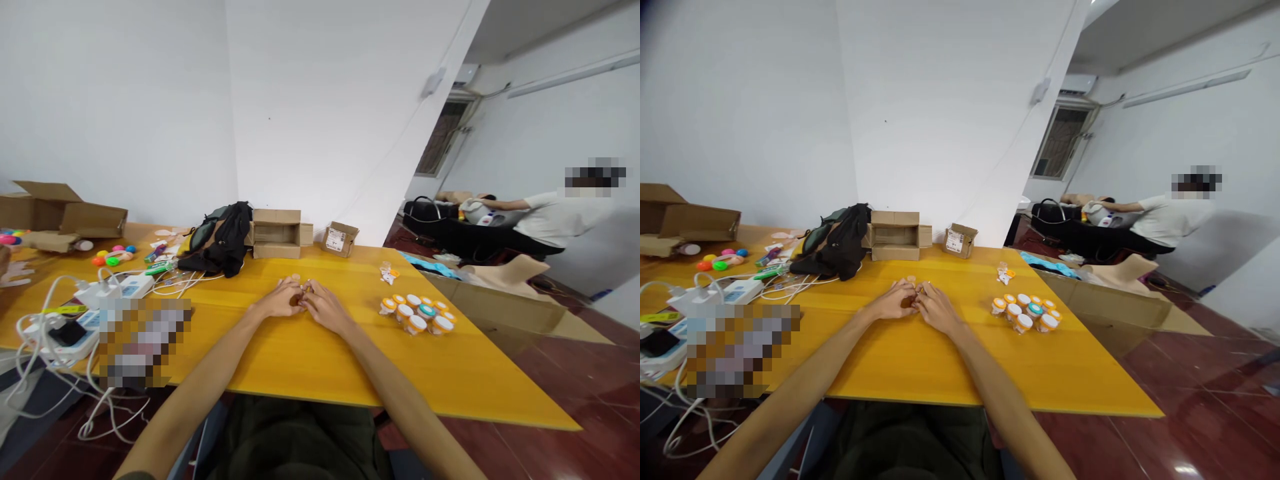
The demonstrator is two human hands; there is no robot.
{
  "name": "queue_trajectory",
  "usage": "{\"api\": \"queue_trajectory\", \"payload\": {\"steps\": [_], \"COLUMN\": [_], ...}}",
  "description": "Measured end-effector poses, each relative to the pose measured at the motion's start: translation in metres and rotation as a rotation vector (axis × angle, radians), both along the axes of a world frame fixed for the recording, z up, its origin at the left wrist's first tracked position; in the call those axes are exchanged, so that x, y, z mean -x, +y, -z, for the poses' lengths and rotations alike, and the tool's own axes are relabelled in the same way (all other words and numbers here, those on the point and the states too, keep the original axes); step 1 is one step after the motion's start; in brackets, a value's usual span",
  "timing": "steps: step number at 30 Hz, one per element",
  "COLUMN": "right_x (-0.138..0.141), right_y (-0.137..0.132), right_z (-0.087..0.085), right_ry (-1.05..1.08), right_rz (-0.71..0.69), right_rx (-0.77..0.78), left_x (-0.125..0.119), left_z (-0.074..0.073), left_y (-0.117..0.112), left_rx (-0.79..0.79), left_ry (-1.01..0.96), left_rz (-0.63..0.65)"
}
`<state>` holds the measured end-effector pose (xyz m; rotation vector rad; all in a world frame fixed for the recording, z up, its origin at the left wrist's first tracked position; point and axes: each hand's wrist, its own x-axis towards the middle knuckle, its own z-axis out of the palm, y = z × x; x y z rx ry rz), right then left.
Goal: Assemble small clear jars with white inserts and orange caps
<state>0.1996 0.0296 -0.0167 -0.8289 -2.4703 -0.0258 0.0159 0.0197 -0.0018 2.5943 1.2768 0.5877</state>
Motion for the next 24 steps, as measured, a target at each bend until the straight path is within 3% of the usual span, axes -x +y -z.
{"api": "queue_trajectory", "payload": {"steps": [10, 16, 24], "right_x": [-0.001, -0.006, -0.018], "right_y": [0.002, 0.01, 0.022], "right_z": [0.004, 0.004, 0.011], "right_ry": [0.088, 0.194, -0.008], "right_rz": [0.006, 0.146, 0.293], "right_rx": [0.039, 0.028, 0.072], "left_x": [0.001, 0.001, 0.002], "left_z": [-0.001, -0.004, -0.004], "left_y": [-0.001, -0.003, -0.003], "left_rx": [0.002, 0.017, 0.014], "left_ry": [-0.016, -0.021, -0.046], "left_rz": [0.008, -0.002, 0.011]}}
